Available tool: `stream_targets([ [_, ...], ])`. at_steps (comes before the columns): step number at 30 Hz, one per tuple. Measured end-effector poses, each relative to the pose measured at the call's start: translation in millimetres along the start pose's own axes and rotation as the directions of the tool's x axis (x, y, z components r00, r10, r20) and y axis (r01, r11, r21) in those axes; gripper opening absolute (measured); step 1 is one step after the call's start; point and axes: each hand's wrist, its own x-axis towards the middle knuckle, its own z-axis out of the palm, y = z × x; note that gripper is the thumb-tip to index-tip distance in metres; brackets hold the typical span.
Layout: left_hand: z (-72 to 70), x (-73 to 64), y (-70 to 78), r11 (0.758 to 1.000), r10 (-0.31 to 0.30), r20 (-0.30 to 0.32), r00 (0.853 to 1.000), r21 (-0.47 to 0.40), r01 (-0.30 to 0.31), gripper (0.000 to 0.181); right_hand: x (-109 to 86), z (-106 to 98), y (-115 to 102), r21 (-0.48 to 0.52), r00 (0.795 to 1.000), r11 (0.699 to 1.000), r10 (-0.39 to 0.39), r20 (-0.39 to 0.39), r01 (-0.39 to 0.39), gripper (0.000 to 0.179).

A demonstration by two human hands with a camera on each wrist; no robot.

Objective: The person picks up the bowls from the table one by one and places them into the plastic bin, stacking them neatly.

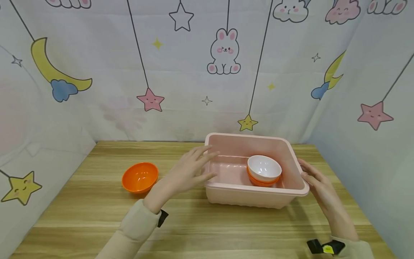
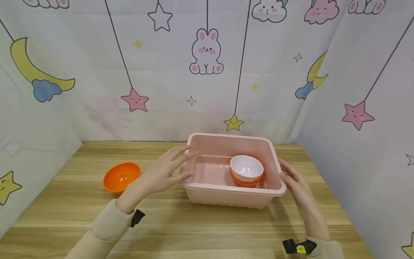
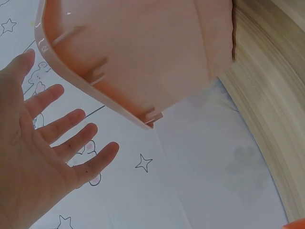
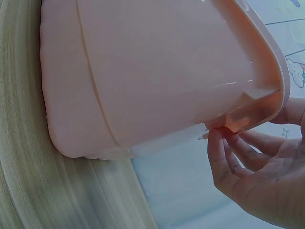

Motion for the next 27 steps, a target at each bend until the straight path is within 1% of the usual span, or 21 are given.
stream_targets([
  [12, 4.2, -15.8, -14.5, 0.999, -0.044, -0.031, 0.999, -0.007, 0.044, 0.055, -0.1, 0, 0, 0.007, 1.000, 1.000, -0.009, 0.000, 0.009, 0.051],
  [18, 5.0, -23.9, -22.1, 0.997, -0.073, -0.055, 0.996, -0.017, 0.072, 0.058, 0.5, -1, -1, -0.005, 1.000, 1.000, -0.011, -0.003, 0.011, 0.051],
  [23, 5.4, -31.9, -28.8, 0.995, -0.104, -0.079, 0.991, -0.004, 0.104, 0.057, 0.5, -1, 0, 0.004, 1.000, 1.000, -0.012, -0.006, 0.012, 0.051],
  [27, 4.4, -37.6, -33.3, 0.990, -0.143, -0.094, 0.985, -0.030, 0.141, 0.056, -0.1, 0, 0, 0.006, 1.000, 1.000, -0.009, -0.007, 0.009, 0.051],
])
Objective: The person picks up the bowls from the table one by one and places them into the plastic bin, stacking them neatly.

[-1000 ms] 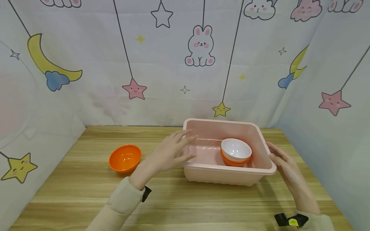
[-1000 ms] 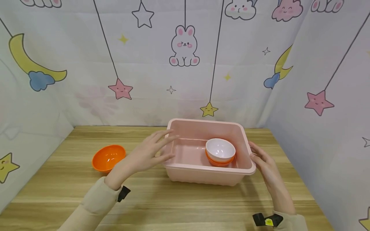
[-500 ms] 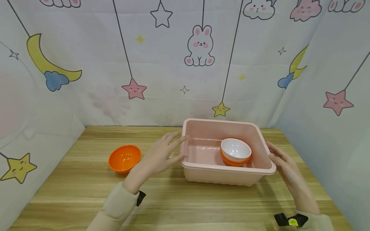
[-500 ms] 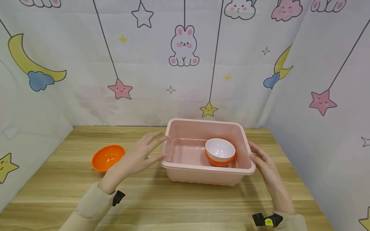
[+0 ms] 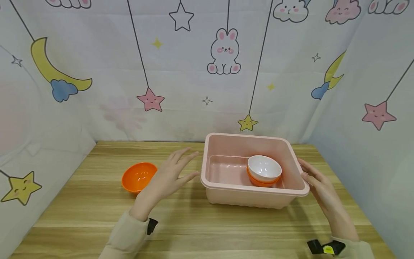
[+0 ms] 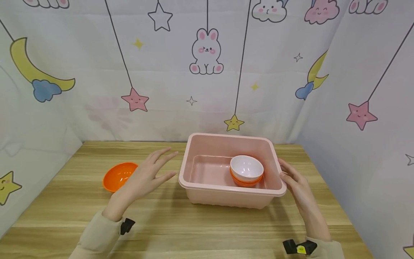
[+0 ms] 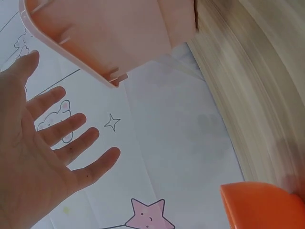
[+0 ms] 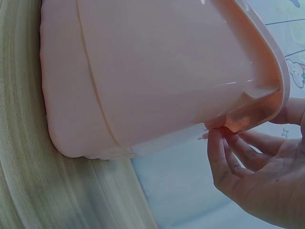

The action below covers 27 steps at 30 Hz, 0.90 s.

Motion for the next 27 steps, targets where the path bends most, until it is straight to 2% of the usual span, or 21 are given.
stream_targets([
  [11, 0.1, -14.6, -16.3, 0.998, -0.063, -0.042, 0.997, 0.005, 0.064, 0.057, -0.4, 0, -1, -0.003, 1.000, 1.000, 0.008, 0.010, -0.008, 0.051],
  [27, 0.3, -27.9, -30.6, 0.990, -0.140, -0.049, 0.989, 0.004, 0.140, 0.056, -0.4, 0, -2, -0.004, 1.000, 1.000, 0.006, 0.013, -0.006, 0.051],
])
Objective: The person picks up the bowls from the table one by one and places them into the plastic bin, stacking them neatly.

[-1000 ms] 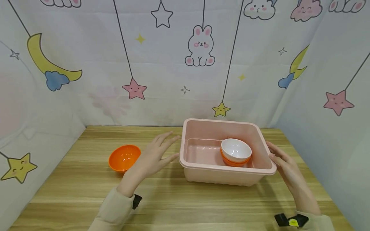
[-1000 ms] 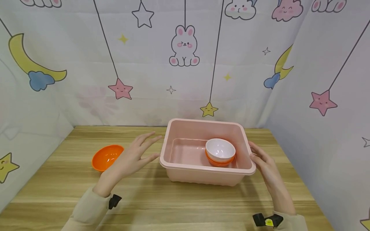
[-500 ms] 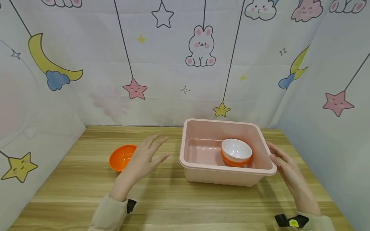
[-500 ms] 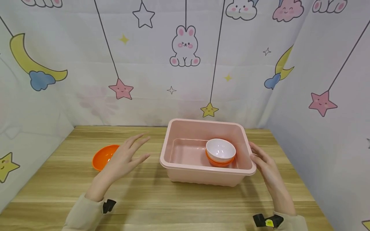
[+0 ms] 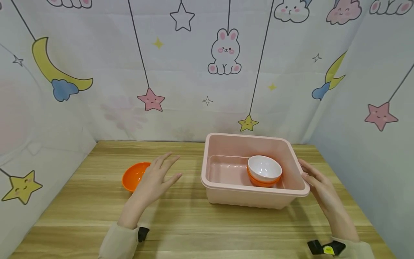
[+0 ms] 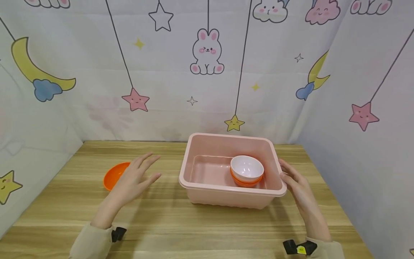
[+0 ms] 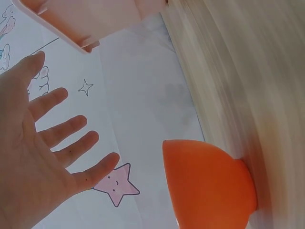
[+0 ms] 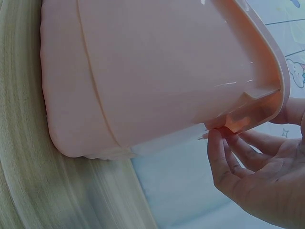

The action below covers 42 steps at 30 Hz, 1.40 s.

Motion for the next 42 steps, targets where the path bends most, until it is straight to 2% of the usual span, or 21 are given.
stream_targets([
  [9, -2.9, -6.4, -13.1, 0.998, 0.011, -0.037, 0.999, 0.057, -0.009, 0.057, 1.0, 1, 2, 0.006, 1.000, 1.000, 0.007, 0.009, -0.007, 0.051],
  [19, -8.6, -7.2, -28.7, 0.997, -0.052, -0.032, 0.998, 0.064, 0.054, 0.059, -0.1, 0, 0, 0.009, 1.000, 1.000, 0.016, -0.003, -0.016, 0.052],
  [29, -6.5, -7.3, -49.4, 0.994, -0.079, -0.068, 0.995, 0.071, 0.084, 0.060, -0.3, 0, -1, 0.029, 1.000, 1.000, 0.006, -0.013, -0.006, 0.051],
  [37, -7.1, -11.0, -61.8, 0.983, -0.172, -0.023, 0.985, 0.061, 0.173, 0.065, -0.1, 1, 1, 0.012, 1.000, 1.000, 0.001, 0.005, -0.001, 0.051],
  [42, -6.0, -12.8, -66.4, 0.974, -0.204, 0.003, 0.979, 0.102, 0.203, 0.070, -0.8, 1, 2, 0.000, 1.000, 1.000, 0.000, 0.008, 0.000, 0.051],
])
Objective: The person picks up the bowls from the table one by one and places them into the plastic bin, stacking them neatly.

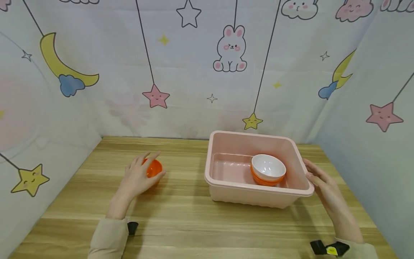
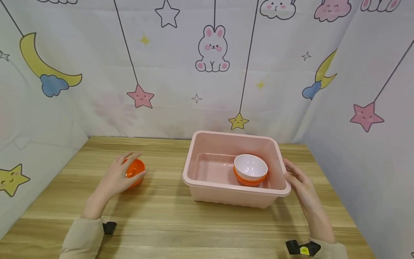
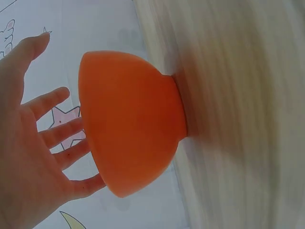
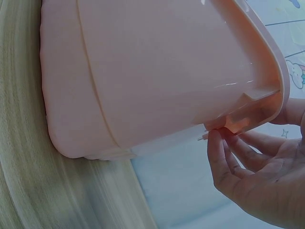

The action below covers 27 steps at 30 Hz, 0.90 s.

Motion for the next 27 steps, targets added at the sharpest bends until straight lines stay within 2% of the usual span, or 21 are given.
stream_targets([
  [9, 5.2, -0.2, -7.5, 0.998, -0.048, 0.035, 0.998, 0.041, 0.046, 0.074, -0.1, 0, -1, 0.006, 1.000, 1.000, 0.013, 0.002, -0.013, 0.051],
  [21, 9.5, -2.7, -18.0, 0.997, -0.057, 0.037, 0.998, 0.049, 0.055, 0.077, -0.1, 1, -1, 0.004, 1.000, 1.000, 0.003, -0.008, -0.003, 0.051],
  [27, 7.7, -3.4, -19.5, 0.996, -0.080, 0.053, 0.995, 0.043, 0.078, 0.078, 0.0, 1, -1, 0.004, 1.000, 1.000, -0.007, -0.002, 0.007, 0.051],
])
